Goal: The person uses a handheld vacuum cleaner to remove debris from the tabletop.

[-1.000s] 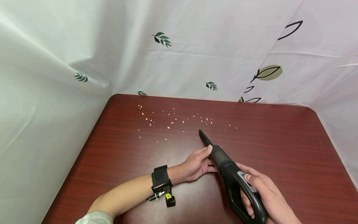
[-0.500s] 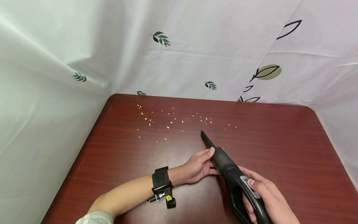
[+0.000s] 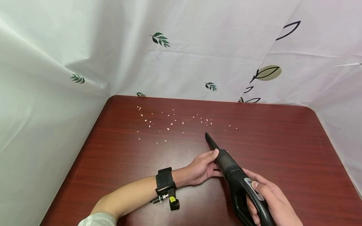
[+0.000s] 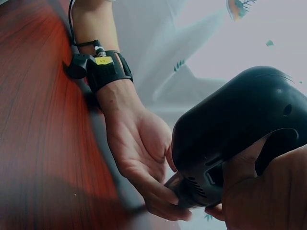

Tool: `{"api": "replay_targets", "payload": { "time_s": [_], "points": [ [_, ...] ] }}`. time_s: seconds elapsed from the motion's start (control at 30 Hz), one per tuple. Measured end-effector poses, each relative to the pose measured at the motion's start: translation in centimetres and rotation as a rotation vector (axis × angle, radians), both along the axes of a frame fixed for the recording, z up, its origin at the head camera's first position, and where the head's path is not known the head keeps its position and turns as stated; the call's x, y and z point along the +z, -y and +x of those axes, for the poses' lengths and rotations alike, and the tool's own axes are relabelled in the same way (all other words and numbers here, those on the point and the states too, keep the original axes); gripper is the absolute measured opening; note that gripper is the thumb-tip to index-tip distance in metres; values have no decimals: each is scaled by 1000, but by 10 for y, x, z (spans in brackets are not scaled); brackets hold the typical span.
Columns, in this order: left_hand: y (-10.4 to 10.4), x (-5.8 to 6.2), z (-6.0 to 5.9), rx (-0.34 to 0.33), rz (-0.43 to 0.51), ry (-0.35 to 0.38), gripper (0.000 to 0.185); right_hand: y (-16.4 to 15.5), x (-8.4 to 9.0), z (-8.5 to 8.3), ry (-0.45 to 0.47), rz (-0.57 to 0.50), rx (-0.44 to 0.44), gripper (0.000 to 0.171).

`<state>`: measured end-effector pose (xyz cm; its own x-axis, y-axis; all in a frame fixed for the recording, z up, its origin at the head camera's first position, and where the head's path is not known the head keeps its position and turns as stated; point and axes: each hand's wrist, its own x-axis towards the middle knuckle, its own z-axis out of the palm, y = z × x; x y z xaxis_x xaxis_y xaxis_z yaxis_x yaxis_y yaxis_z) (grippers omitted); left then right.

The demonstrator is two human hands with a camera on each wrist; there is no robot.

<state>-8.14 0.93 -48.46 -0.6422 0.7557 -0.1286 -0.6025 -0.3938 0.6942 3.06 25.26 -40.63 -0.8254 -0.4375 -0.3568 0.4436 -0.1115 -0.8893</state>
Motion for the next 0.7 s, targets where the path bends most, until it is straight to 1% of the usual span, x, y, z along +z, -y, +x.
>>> {"api": "replay_targets", "payload": {
  "time_s": [0.3,0.4,0.53,0.7],
  "points": [
    [-9,0,-4,-15,10,0,66,-8,-5,2,-27,-17,-11,46],
    [-14,0,-6,-22,16,-6,66,-11,-7,3,-19,-4,-22,47],
    [-21,-1,-8,-27,18,-8,66,-15,-7,5,10,32,-56,44],
    [-29,-3,-10,-15,11,-2,64,-15,-6,7,28,78,-102,40]
  ]
}}
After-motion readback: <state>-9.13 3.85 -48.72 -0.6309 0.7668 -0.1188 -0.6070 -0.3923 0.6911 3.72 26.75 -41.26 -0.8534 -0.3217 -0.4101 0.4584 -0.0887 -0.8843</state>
